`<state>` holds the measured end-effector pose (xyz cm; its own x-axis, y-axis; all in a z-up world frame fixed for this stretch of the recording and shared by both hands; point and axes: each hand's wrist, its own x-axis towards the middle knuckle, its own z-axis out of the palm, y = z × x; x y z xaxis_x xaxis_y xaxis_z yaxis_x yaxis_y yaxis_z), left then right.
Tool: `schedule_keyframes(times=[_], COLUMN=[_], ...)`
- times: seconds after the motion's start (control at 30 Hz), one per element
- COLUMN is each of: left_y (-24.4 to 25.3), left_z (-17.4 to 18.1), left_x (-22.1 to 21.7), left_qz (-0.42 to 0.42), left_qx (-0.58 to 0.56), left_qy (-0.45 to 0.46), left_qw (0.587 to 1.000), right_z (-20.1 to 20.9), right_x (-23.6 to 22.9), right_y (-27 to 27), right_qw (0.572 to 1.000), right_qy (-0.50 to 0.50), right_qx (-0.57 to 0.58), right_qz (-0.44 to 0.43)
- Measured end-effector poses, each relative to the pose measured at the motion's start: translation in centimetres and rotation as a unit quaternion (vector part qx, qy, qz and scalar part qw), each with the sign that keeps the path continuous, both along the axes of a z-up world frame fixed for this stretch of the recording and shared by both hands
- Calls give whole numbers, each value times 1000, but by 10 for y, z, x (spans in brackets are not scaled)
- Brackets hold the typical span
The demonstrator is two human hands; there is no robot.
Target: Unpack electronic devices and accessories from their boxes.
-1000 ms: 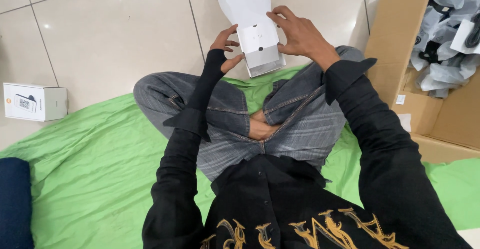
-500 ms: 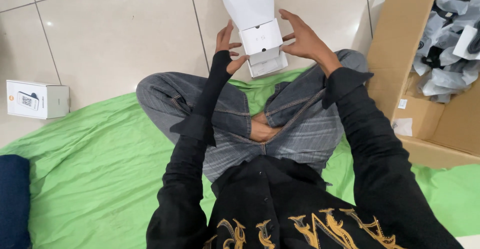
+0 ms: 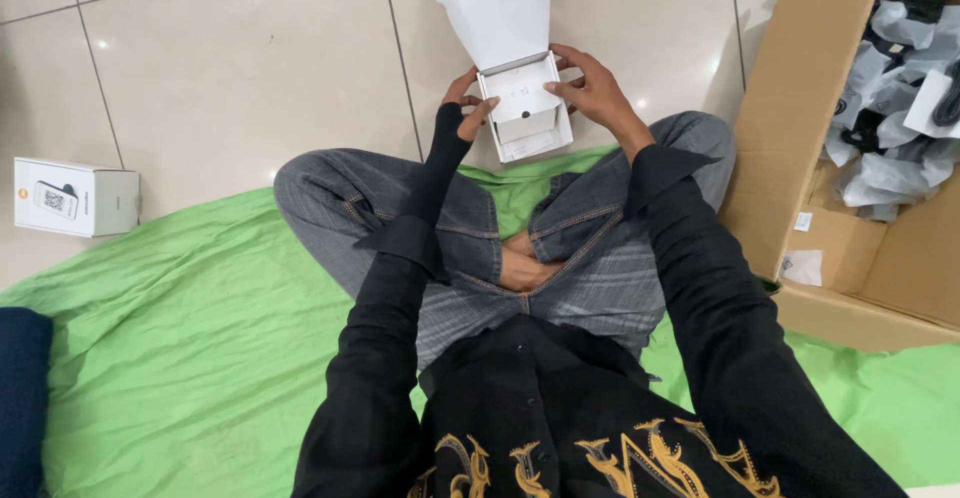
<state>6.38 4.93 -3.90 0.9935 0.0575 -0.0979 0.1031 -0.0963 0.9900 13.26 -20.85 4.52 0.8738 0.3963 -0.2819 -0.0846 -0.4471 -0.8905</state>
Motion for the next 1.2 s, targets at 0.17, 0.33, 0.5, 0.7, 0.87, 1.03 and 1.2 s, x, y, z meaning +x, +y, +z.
schedule_keyframes(times=[0.17,0.33,0.5,0.7,0.87,1.03,1.2], left_y=[-4,-16,-9,8,26,37,30], left_z=[-11,-4,-2,-73,-28,29,68], left_x=[6,7,2,51,81,77,50], left_qz=[-42,-42,-46,-44,15,43,-7], left_qx=[141,225,215,82,-160,-206,-167], left_qy=[-121,-193,-113,-8,96,67,30], left_qw=[982,954,969,996,982,975,985], right_z=[7,-11,-10,-18,-18,7,35], right_x=[0,-2,-1,17,43,44,25], right_y=[5,6,6,6,10,12,5], right_qw=[991,964,958,997,993,992,985], right_qy=[-49,-137,-157,-22,59,43,13], right_qx=[-96,-205,-219,-67,93,94,170], right_qz=[74,103,99,41,-45,-73,-32])
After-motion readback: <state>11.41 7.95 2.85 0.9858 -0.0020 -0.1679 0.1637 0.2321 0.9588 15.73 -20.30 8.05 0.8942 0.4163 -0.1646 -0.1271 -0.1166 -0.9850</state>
